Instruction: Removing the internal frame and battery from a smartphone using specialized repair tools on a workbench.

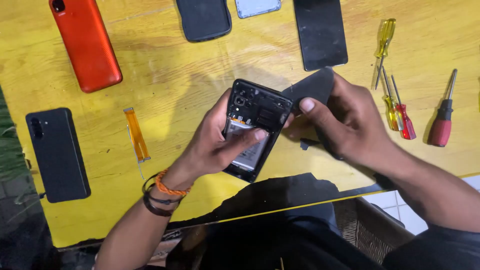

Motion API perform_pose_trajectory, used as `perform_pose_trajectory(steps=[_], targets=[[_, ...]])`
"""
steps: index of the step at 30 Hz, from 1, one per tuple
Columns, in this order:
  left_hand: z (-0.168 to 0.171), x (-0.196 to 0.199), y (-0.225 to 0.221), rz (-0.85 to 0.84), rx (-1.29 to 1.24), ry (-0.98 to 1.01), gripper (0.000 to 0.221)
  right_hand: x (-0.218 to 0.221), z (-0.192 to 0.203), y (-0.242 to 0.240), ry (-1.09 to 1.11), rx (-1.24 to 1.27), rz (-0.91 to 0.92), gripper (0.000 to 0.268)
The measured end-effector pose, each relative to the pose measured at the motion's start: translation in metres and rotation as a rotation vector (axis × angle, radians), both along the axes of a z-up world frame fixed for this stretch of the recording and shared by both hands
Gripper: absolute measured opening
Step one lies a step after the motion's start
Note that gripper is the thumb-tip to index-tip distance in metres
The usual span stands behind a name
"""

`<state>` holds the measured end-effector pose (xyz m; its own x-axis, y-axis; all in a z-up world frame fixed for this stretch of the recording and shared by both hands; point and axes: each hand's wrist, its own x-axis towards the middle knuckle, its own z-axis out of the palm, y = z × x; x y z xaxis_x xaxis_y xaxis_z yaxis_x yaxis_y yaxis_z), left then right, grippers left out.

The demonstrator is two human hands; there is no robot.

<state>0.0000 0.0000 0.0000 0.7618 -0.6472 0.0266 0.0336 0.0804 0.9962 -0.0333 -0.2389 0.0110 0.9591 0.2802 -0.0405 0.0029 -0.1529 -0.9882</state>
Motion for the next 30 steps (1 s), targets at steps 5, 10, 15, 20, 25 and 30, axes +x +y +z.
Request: perform_pose_trajectory(steps=[5,10,15,20,25,30], targets=[[-0.003,0.012,0.015,-0.065,0.369,-0.078,0.047,0.011,0.000,-0.009,0.034,-0.190,0.120,0.017],[-0.001,0.015,0.020,-0.141,0.447,-0.106,0.059,0.014,0.000,-0.005,0.125,-0.210,0.156,0.021],[-0.008,0.021,0.025,-0.280,0.436,-0.216,0.051,0.016,-0.004,0.003,0.202,-0.119,0.169,0.029],[-0.017,0.017,0.022,-0.316,0.502,-0.181,0.044,0.014,-0.012,0.010,0.175,-0.266,0.142,0.017],[-0.017,0.017,0.021,-0.319,0.505,-0.167,0.039,0.012,-0.020,0.015,0.157,-0.213,0.087,0.020],[-0.015,0.018,0.019,-0.299,0.578,-0.090,0.045,0.016,-0.020,0.010,0.129,-0.183,0.134,0.023]])
